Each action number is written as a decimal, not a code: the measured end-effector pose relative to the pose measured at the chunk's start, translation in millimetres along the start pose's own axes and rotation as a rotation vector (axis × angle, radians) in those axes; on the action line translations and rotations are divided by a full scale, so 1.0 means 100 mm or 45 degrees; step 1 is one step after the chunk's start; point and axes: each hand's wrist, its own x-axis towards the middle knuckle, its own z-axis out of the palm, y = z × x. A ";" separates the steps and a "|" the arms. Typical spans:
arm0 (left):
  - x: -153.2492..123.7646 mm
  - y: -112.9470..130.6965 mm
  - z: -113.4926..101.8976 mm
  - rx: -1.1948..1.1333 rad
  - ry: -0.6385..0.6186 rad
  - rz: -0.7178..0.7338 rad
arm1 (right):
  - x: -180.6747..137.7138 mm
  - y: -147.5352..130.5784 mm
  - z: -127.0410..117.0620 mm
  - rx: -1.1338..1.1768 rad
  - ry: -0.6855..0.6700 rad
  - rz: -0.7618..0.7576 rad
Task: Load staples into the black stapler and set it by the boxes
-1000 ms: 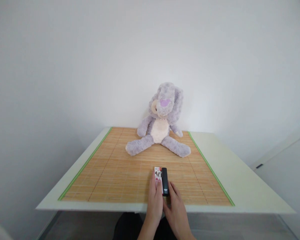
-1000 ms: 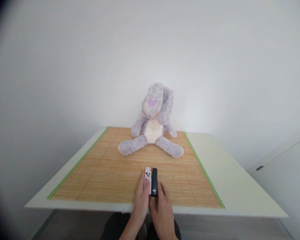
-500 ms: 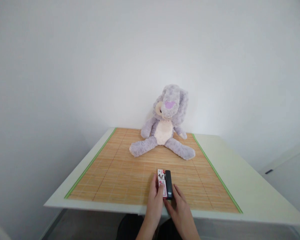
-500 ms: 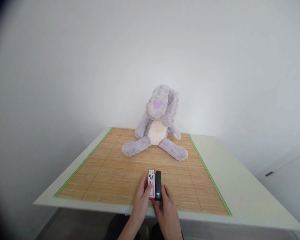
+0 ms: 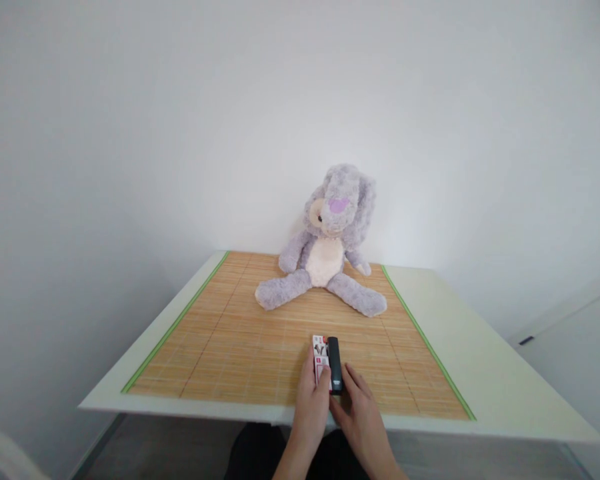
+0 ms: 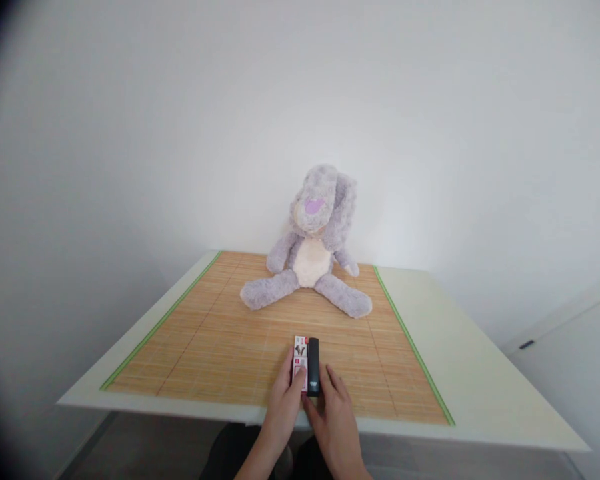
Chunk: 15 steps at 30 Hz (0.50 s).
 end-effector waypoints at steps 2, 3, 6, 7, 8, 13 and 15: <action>-0.02 0.00 0.05 0.040 -0.007 0.005 | 0.01 0.07 -0.04 -0.070 0.011 -0.032; -0.03 0.00 0.09 0.059 -0.009 0.002 | 0.01 0.12 -0.06 -0.109 0.011 -0.050; -0.05 -0.01 0.23 0.097 -0.032 -0.022 | 0.00 0.25 -0.16 -0.244 0.000 -0.089; -0.06 -0.03 0.30 0.104 -0.049 -0.031 | -0.01 0.29 -0.20 -0.287 -0.011 -0.092; -0.08 -0.03 0.37 0.112 -0.067 -0.039 | -0.02 0.34 -0.26 -0.326 -0.023 -0.090; -0.16 -0.05 0.78 0.130 -0.171 -0.030 | -0.07 0.67 -0.53 -0.468 -0.063 -0.035; -0.18 -0.05 0.94 0.127 -0.223 -0.023 | -0.08 0.83 -0.63 -0.493 -0.074 -0.007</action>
